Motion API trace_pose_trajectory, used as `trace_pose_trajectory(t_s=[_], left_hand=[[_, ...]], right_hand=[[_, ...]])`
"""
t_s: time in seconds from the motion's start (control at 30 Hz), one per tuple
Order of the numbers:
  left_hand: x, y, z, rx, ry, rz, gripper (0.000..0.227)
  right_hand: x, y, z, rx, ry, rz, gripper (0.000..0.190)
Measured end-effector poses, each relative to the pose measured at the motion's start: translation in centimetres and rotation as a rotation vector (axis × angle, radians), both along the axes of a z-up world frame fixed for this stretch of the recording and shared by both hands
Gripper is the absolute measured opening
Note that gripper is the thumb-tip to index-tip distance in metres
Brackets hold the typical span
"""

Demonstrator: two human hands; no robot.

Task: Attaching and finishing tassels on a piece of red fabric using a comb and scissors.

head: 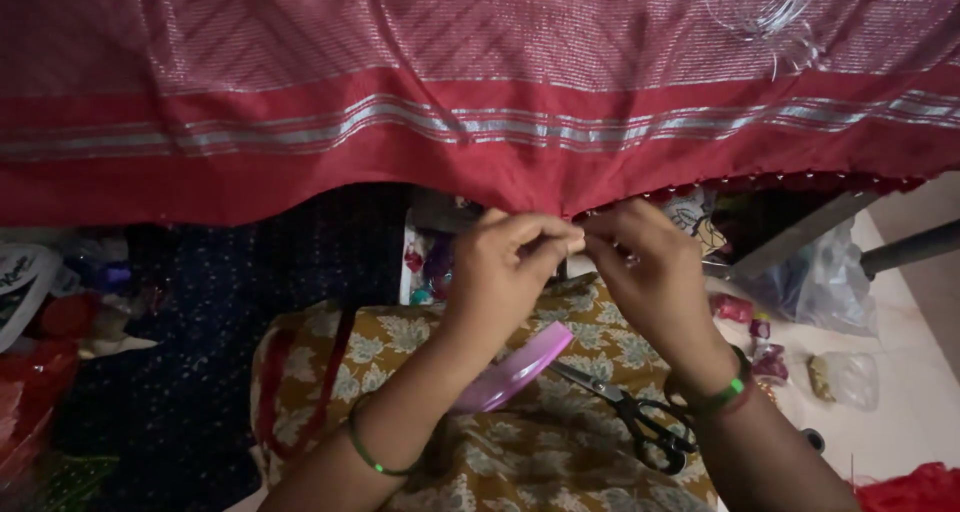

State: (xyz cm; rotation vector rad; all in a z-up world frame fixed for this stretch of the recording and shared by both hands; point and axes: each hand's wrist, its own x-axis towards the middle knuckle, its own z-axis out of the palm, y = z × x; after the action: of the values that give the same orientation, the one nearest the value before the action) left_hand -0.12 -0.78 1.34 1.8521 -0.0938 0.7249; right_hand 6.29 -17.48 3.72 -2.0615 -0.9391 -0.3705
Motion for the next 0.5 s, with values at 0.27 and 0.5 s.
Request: trace_pose_trajectory(t_s=[0.27,0.5], left_hand=[[0.1,-0.3,-0.7,-0.047,0.039,-0.005,0.019],[-0.3,0.9,-1.6,-0.382,0.12,-0.184,0.007]], right_hand=[[-1.9,0.8,3.5,-0.104,-0.507,0.028,0.026],[-2.0,2.0,3.3,0.114,0.025,0.212,0.045]])
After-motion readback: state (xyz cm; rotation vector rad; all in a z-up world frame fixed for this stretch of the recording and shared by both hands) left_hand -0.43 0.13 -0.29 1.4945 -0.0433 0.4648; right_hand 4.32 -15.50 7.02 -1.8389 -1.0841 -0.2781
